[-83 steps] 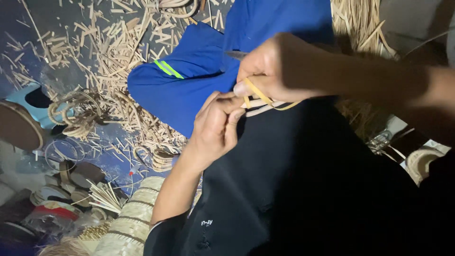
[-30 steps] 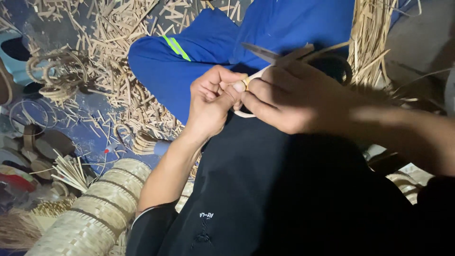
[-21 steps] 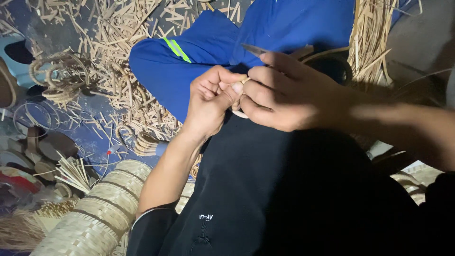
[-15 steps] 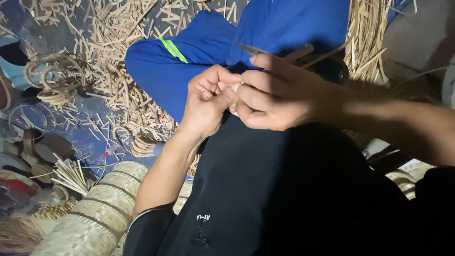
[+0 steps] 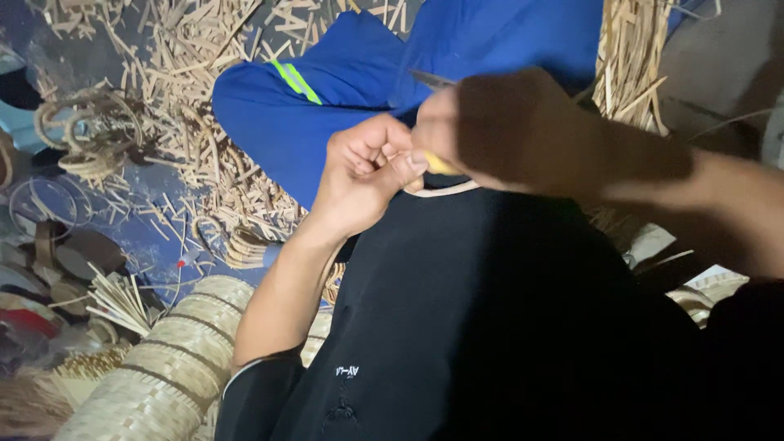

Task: Weaving and trimming bamboo strips to create a handle or craft component.

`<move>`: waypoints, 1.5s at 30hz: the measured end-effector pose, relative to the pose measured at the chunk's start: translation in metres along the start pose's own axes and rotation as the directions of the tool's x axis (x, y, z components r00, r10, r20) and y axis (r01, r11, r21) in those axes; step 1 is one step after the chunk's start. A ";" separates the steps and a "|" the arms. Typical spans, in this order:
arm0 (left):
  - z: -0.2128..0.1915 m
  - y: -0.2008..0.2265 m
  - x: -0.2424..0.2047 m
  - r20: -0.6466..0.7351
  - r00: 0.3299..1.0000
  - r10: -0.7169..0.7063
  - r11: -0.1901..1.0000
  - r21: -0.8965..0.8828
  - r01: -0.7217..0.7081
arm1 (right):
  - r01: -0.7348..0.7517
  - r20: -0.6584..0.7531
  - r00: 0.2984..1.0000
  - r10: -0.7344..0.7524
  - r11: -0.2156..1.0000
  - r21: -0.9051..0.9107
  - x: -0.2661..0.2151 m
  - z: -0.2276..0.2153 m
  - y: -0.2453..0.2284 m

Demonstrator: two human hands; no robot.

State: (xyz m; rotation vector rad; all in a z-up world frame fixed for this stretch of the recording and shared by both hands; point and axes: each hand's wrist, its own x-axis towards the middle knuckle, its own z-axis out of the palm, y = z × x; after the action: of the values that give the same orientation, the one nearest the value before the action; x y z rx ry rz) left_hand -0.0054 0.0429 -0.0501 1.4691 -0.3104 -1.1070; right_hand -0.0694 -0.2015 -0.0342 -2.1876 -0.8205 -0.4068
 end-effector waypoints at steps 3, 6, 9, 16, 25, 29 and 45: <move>0.010 0.017 0.002 -0.002 1.000 -0.018 1.000 -0.023 0.018 | -0.299 0.215 0.921 0.324 0.944 -0.140 -0.005 0.013 0.006; 0.015 0.010 -0.006 -0.059 0.996 0.073 0.985 0.164 -0.062 | -0.232 -0.034 0.971 0.235 0.970 0.077 -0.012 0.017 0.012; 0.028 0.033 -0.006 -0.093 0.977 0.192 0.899 0.416 -0.137 | -0.512 0.054 0.854 0.517 0.819 0.261 -0.011 0.014 0.011; 0.039 0.029 -0.016 -0.101 0.906 0.411 0.768 0.575 -0.284 | -0.586 0.112 0.808 0.578 0.773 0.243 -0.003 0.012 0.013; 0.039 0.050 -0.011 0.095 0.897 0.433 0.666 0.636 -0.389 | -0.979 0.744 0.194 0.639 0.081 0.186 0.026 -0.012 0.020; 0.037 0.060 -0.001 0.078 0.892 0.446 0.656 0.649 -0.385 | -0.939 0.855 0.289 0.431 -0.044 0.340 -0.011 0.004 0.053; -0.007 -0.016 0.005 -0.121 0.991 0.055 0.992 -0.109 -0.068 | -0.809 0.844 -0.092 0.529 0.454 -0.373 -0.024 -0.032 0.018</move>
State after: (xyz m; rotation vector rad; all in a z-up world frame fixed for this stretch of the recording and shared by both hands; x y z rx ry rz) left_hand -0.0036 0.0479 -0.0681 1.4090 -0.2060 -0.9687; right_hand -0.0765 -0.2449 -0.0349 -2.0620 -0.0055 1.5842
